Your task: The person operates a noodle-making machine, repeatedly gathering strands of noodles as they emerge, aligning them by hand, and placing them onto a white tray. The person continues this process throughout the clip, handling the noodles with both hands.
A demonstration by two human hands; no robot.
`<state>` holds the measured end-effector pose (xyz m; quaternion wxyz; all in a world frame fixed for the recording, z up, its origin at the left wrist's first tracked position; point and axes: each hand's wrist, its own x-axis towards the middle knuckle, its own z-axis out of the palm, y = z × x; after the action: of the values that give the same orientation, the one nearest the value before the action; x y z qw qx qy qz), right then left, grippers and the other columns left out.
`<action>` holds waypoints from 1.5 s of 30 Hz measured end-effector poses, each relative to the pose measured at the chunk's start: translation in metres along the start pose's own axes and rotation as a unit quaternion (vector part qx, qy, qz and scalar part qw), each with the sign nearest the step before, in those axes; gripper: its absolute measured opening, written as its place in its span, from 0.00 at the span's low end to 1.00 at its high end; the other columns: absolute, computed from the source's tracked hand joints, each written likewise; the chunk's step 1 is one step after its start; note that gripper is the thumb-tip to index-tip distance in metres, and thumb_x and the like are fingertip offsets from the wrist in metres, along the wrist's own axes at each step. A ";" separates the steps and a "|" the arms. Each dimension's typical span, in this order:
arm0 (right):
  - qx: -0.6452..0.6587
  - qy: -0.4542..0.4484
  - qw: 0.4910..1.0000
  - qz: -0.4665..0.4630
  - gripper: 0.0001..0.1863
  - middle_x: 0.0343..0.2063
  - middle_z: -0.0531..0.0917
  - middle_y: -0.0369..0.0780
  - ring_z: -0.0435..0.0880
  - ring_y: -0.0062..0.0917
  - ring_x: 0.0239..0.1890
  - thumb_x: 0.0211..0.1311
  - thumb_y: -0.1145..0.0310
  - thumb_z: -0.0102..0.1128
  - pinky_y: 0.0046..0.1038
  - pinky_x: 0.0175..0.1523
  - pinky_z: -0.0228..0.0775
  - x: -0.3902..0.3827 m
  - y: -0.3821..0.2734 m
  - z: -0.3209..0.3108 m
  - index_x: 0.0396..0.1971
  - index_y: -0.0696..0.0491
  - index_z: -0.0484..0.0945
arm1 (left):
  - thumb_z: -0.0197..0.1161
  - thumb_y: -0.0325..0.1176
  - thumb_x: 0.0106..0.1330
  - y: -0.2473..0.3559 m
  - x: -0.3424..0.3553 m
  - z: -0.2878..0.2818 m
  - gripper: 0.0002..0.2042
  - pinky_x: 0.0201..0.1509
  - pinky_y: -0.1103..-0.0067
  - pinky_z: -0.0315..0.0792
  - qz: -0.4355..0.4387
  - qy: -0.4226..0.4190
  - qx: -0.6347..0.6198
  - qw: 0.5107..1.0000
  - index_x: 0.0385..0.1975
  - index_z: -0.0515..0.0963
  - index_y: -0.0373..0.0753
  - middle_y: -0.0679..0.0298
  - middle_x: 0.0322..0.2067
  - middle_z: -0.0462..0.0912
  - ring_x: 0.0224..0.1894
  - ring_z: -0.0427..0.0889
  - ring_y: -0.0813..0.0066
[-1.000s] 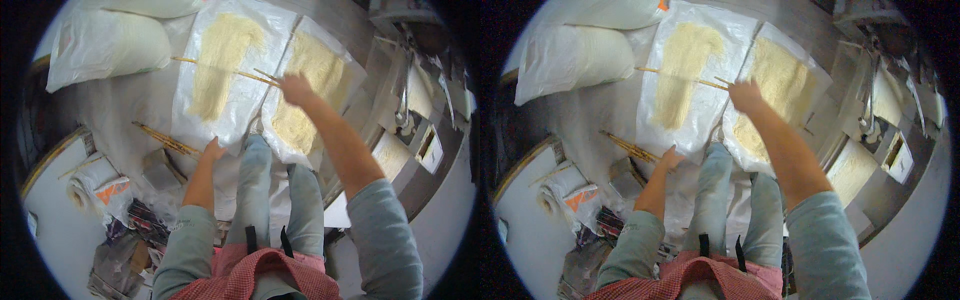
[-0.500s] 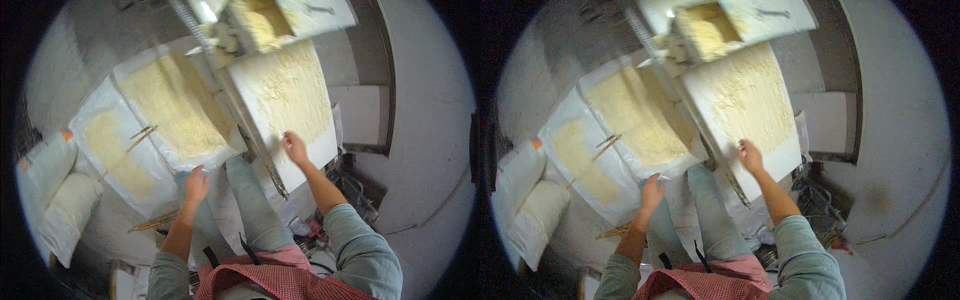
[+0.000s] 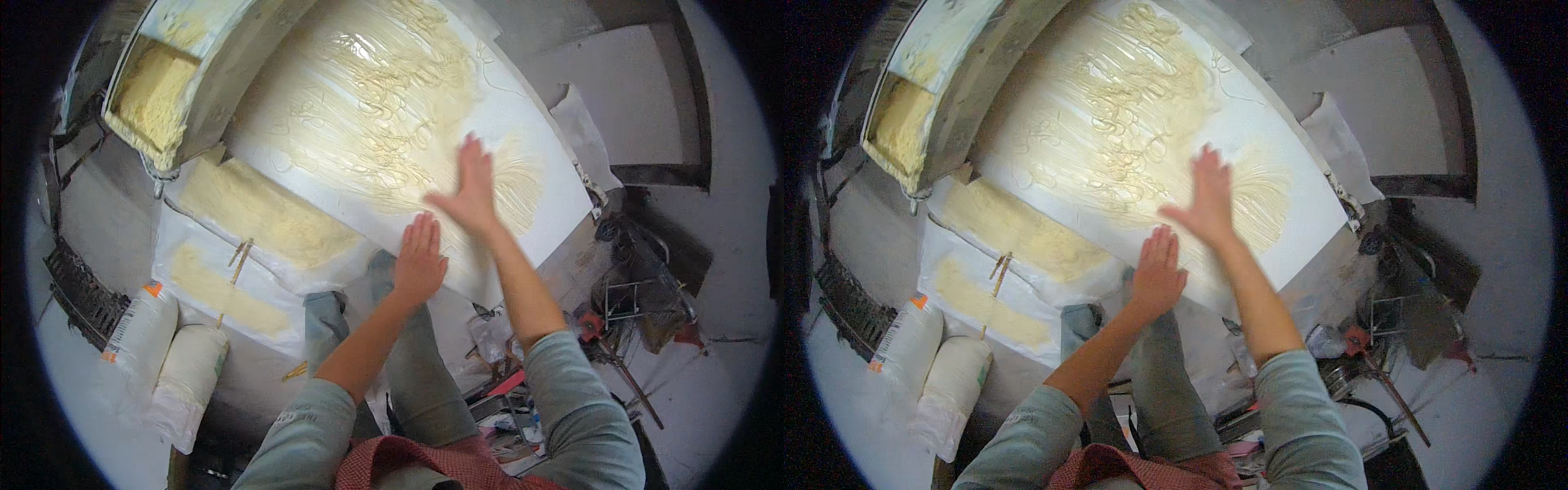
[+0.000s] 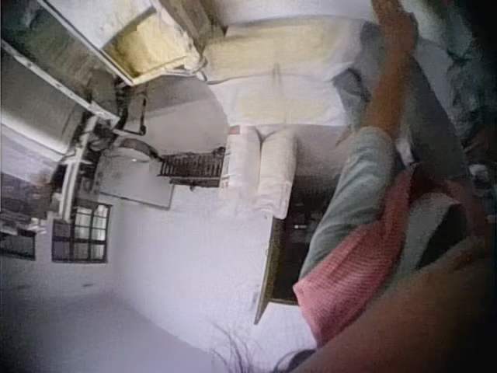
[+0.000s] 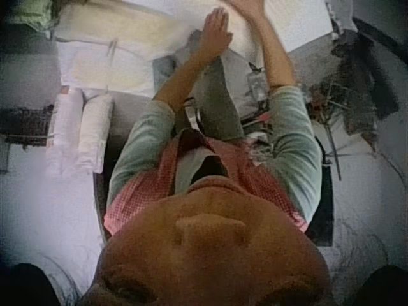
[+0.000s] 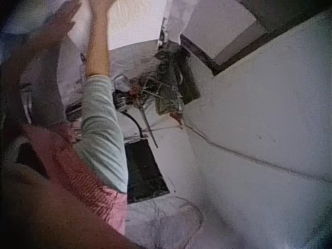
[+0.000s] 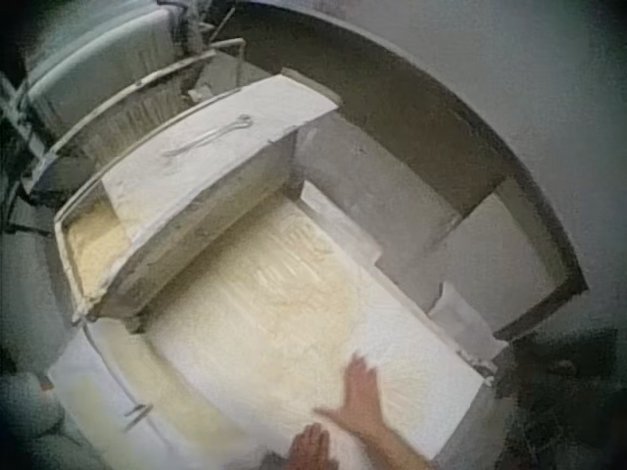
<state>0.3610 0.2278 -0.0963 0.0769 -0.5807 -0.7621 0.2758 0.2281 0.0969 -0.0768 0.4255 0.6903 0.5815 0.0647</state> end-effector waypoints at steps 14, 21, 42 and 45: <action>-0.050 0.160 0.928 0.332 0.19 0.45 0.74 0.52 0.72 0.47 0.49 0.53 0.78 0.54 0.40 0.58 0.62 -0.162 0.089 -0.024 0.47 0.64 0.69 | 0.63 0.31 0.53 0.008 -0.077 -0.008 0.29 0.70 0.63 0.55 0.021 -0.182 -0.050 0.982 0.57 0.65 0.29 0.43 0.64 0.58 0.67 0.59 0.49; 0.380 -0.256 0.833 0.310 0.21 0.38 0.81 0.43 0.78 0.26 0.40 0.50 0.70 0.63 0.28 0.47 0.70 -0.103 -0.009 -0.105 0.46 0.60 0.73 | 0.65 0.30 0.51 0.026 -0.036 -0.067 0.39 0.68 0.61 0.57 0.037 0.032 -0.235 0.971 0.65 0.55 0.32 0.44 0.63 0.60 0.64 0.61 0.44; 0.203 -0.792 0.462 -0.342 0.17 0.26 0.74 0.44 0.78 0.41 0.27 0.51 0.66 0.66 0.36 0.31 0.69 0.002 -0.559 -0.122 0.34 0.59 0.70 | 0.67 0.29 0.47 -0.160 -0.297 -0.132 0.12 0.51 0.69 0.66 -0.038 0.291 -0.424 0.857 0.33 0.77 0.45 0.64 0.32 0.81 0.41 0.77 0.62; 0.084 -0.781 0.450 -0.424 0.19 0.28 0.74 0.46 0.78 0.44 0.30 0.46 0.68 0.65 0.40 0.34 0.71 -0.009 -0.645 -0.061 0.35 0.58 0.69 | 0.66 0.29 0.49 -0.201 -0.383 -0.103 0.12 0.47 0.69 0.71 -0.150 0.363 -0.411 0.823 0.35 0.78 0.41 0.60 0.32 0.81 0.39 0.80 0.61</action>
<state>-0.1526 0.1275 0.2850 -0.3949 0.2835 -0.6265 0.6093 -0.1035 -0.1862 0.0103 0.4324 0.2826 0.7098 0.4788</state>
